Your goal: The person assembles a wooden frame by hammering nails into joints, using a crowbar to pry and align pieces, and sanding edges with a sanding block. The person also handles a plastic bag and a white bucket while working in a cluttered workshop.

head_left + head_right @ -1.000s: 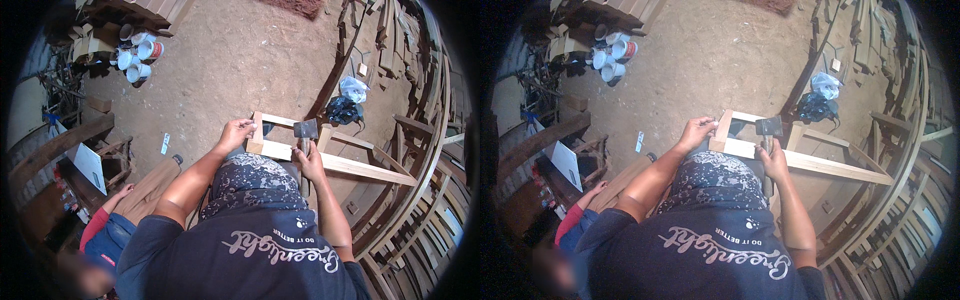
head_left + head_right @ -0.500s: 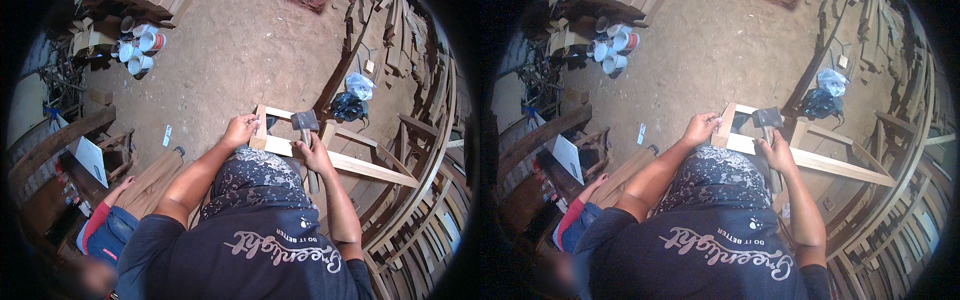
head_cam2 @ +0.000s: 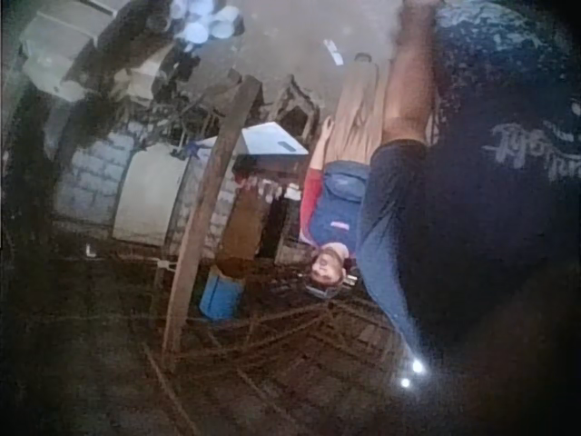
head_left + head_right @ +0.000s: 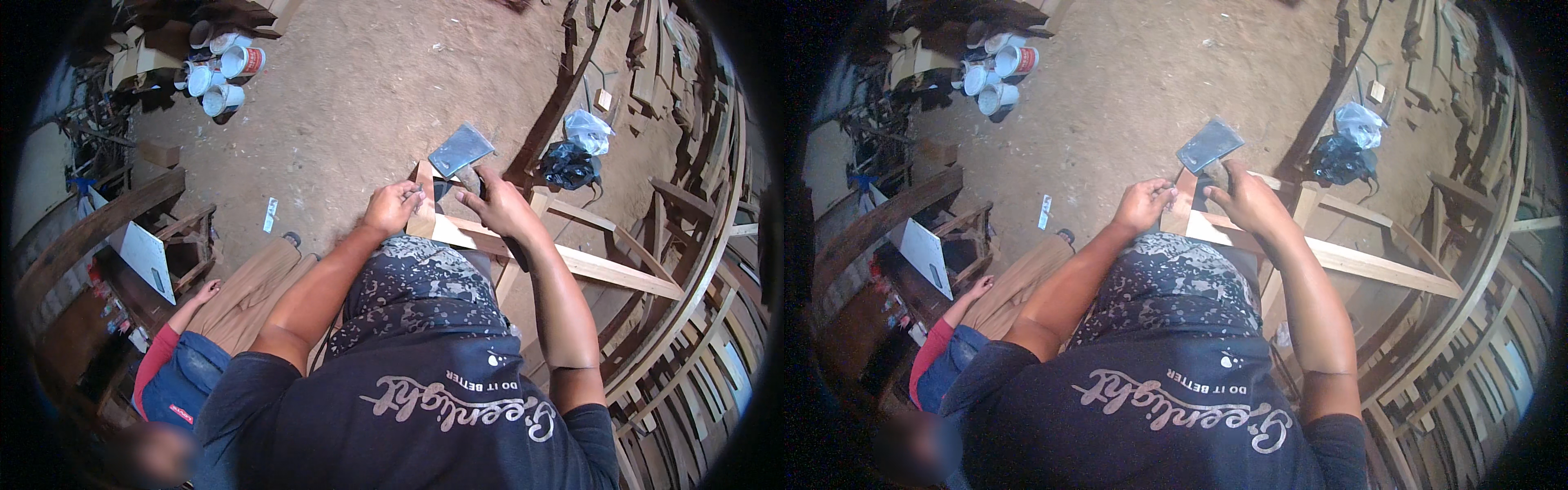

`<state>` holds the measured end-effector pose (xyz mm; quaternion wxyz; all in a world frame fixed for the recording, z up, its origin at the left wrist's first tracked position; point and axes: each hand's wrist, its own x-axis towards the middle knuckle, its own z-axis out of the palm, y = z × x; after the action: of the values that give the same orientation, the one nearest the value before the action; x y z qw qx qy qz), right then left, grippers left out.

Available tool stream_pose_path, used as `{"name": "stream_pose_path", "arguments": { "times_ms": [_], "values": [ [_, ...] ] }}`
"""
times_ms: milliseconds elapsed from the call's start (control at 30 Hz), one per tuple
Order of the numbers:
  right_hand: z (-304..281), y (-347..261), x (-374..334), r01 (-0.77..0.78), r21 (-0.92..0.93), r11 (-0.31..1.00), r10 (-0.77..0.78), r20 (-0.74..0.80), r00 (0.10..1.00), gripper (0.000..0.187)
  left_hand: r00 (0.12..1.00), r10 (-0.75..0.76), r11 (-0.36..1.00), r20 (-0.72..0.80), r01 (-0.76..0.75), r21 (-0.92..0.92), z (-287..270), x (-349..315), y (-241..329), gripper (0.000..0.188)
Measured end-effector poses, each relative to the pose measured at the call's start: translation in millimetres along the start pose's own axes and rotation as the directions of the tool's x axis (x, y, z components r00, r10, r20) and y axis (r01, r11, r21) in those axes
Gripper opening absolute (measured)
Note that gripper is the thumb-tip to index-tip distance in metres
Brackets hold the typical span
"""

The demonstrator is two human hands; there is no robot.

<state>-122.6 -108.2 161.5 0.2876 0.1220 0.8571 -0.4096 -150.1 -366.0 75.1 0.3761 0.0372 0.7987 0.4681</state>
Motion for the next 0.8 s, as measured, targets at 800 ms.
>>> {"name": "stream_pose_path", "arguments": {
  "times_ms": [800],
  "values": [
    [28.2,39.4,-148.7,-0.099,0.5,0.86,0.335,-0.407,0.85,0.059,0.526,0.613,0.626,0.59,-0.778,0.043,65.7,-1.7,129.9,0.017]
  ]
}}
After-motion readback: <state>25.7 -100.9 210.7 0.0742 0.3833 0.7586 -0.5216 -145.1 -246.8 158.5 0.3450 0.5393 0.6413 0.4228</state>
